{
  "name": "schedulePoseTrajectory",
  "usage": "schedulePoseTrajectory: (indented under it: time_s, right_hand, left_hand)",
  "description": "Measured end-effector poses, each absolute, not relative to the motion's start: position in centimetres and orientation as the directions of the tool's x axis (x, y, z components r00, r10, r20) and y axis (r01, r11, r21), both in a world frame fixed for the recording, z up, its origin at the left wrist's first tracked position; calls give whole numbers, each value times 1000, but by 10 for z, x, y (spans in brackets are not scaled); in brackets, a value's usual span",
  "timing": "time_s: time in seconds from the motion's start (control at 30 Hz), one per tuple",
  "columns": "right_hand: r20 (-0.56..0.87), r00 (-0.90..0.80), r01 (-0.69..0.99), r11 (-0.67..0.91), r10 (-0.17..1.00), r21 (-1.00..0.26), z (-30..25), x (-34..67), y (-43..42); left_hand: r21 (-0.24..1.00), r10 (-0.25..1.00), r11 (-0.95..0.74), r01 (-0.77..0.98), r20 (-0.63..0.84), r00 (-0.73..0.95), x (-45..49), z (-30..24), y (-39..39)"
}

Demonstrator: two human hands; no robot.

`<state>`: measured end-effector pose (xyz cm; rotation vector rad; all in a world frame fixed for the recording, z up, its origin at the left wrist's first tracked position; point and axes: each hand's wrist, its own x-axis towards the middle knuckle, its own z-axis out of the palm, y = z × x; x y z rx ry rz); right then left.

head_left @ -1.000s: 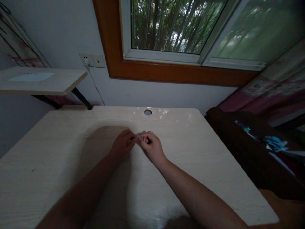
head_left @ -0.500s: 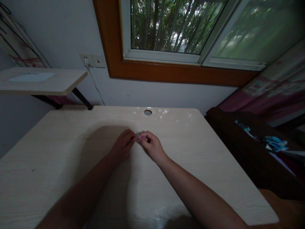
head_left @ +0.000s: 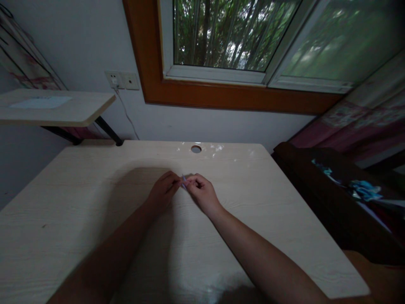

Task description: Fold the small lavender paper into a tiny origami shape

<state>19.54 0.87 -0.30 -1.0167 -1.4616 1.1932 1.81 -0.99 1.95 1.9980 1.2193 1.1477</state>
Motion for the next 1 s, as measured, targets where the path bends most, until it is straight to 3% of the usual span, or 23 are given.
schedulePoseTrajectory:
  time_s: [0.67, 1.0]
  right_hand:
    - [148, -159, 12, 152, 976, -988, -4, 196, 9]
    - [174, -148, 4, 177, 974, -984, -4, 196, 7]
  left_hand:
    - [841, 934, -356, 407, 334, 128, 15, 13, -6]
    - [833, 912, -407, 376, 395, 113, 17, 13, -6]
